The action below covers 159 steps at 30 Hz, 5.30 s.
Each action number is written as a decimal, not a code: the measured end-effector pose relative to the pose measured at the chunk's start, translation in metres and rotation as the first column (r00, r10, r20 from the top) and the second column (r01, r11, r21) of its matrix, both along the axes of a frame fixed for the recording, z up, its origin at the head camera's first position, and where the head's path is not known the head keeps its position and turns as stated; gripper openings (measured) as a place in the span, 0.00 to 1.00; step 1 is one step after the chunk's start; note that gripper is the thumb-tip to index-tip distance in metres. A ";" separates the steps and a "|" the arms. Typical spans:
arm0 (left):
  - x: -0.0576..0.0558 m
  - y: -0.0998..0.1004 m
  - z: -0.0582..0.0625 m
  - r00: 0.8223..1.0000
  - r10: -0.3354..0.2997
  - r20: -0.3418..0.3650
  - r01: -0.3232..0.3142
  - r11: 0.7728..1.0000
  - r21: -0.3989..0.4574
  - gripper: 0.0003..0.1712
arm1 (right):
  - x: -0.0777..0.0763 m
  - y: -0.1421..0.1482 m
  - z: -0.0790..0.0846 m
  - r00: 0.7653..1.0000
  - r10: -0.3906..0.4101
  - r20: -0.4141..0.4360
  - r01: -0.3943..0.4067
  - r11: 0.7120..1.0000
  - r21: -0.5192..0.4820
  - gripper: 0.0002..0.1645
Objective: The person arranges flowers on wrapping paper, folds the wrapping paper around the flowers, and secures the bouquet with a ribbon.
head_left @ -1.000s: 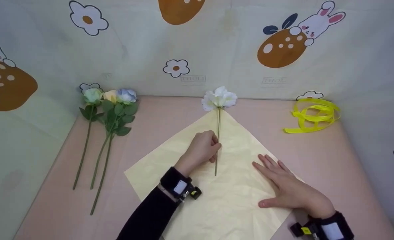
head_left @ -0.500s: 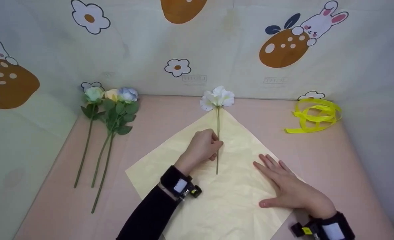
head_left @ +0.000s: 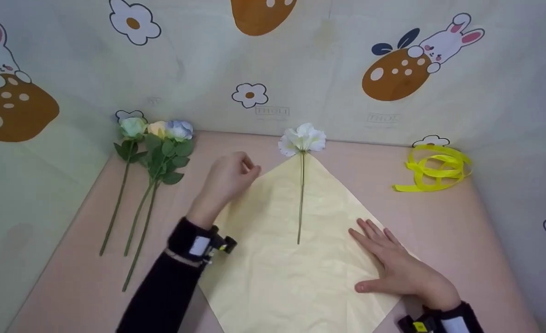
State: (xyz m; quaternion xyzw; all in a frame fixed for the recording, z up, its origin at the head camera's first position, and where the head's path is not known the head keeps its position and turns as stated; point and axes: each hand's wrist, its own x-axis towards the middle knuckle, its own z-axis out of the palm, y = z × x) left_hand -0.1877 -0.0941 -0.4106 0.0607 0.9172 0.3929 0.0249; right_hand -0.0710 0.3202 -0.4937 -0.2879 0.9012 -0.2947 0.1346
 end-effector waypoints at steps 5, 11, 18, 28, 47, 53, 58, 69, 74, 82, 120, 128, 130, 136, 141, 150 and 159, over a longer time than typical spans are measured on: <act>-0.008 -0.098 0.001 0.984 0.175 0.015 -0.168 0.962 -0.217 0.15 | 0.000 -0.001 -0.001 1.000 -0.013 0.009 0.013 1.000 0.008 0.70; 0.000 -0.174 -0.016 0.971 0.213 -0.112 -0.240 0.900 -0.364 0.07 | 0.000 0.000 0.001 1.000 -0.008 0.008 0.008 1.000 -0.001 0.70; 0.006 -0.205 -0.032 0.980 0.199 -0.003 -0.189 0.925 -0.329 0.09 | 0.000 -0.004 0.001 1.000 -0.002 0.011 0.002 1.000 -0.023 0.69; 0.008 -0.212 -0.032 0.973 0.216 0.084 -0.180 0.932 -0.315 0.11 | -0.002 -0.005 0.001 0.999 -0.005 0.033 0.006 1.000 -0.026 0.69; 0.038 -0.123 0.023 0.963 0.219 0.154 -0.220 0.975 -0.011 0.12 | 0.001 -0.005 0.000 1.000 -0.001 -0.011 0.000 1.000 -0.022 0.69; 0.052 -0.057 0.023 0.972 0.068 0.225 -0.096 0.989 0.115 0.08 | -0.006 -0.009 -0.001 1.000 0.008 0.012 -0.008 1.000 -0.018 0.70; 0.042 0.008 0.018 0.985 -0.020 0.172 0.014 0.999 0.039 0.07 | -0.008 -0.007 0.001 0.999 0.005 0.034 -0.005 1.000 0.008 0.71; 0.013 0.095 0.004 0.993 -0.118 0.018 0.118 0.993 0.003 0.11 | -0.007 -0.005 0.005 0.993 -0.045 0.112 0.039 0.998 0.056 0.73; 0.011 0.108 -0.013 0.991 -0.132 0.026 0.133 0.991 -0.024 0.26 | -0.006 -0.005 0.002 0.991 -0.047 0.129 0.040 0.998 0.051 0.73; -0.003 0.119 -0.027 0.995 -0.098 -0.017 0.096 0.992 -0.083 0.34 | -0.002 -0.003 0.002 0.996 -0.035 0.088 0.034 0.999 0.012 0.72; -0.013 0.120 -0.062 0.993 -0.122 0.005 0.119 0.967 -0.226 0.13 | -0.001 -0.003 0.001 0.998 -0.031 0.052 0.030 0.999 0.020 0.71; -0.002 0.109 -0.042 0.989 -0.135 -0.056 0.125 0.979 -0.160 0.18 | 0.001 0.001 -0.003 0.999 -0.021 0.033 0.020 0.999 0.033 0.71; 0.000 0.103 -0.036 0.987 -0.138 -0.080 0.125 0.981 -0.147 0.21 | 0.001 0.001 -0.003 1.000 -0.018 0.021 0.017 0.999 0.034 0.71; 0.001 0.061 -0.019 0.987 -0.083 -0.140 0.059 0.984 -0.169 0.27 | 0.000 -0.001 -0.001 1.000 -0.017 0.023 0.017 1.000 0.012 0.70; 0.002 -0.004 -0.017 0.984 0.037 -0.176 -0.077 0.971 -0.228 0.22 | 0.000 -0.002 0.000 1.000 -0.016 0.019 0.016 1.000 0.001 0.69; 0.010 -0.111 -0.014 0.953 0.290 -0.084 -0.302 0.920 -0.251 0.23 | -0.001 -0.001 0.000 1.000 -0.004 0.007 0.004 1.000 0.023 0.70; 0.011 -0.165 -0.016 0.927 0.334 -0.172 -0.372 0.882 -0.289 0.16 | 0.000 0.000 -0.001 1.000 -0.009 0.020 0.008 0.999 0.043 0.71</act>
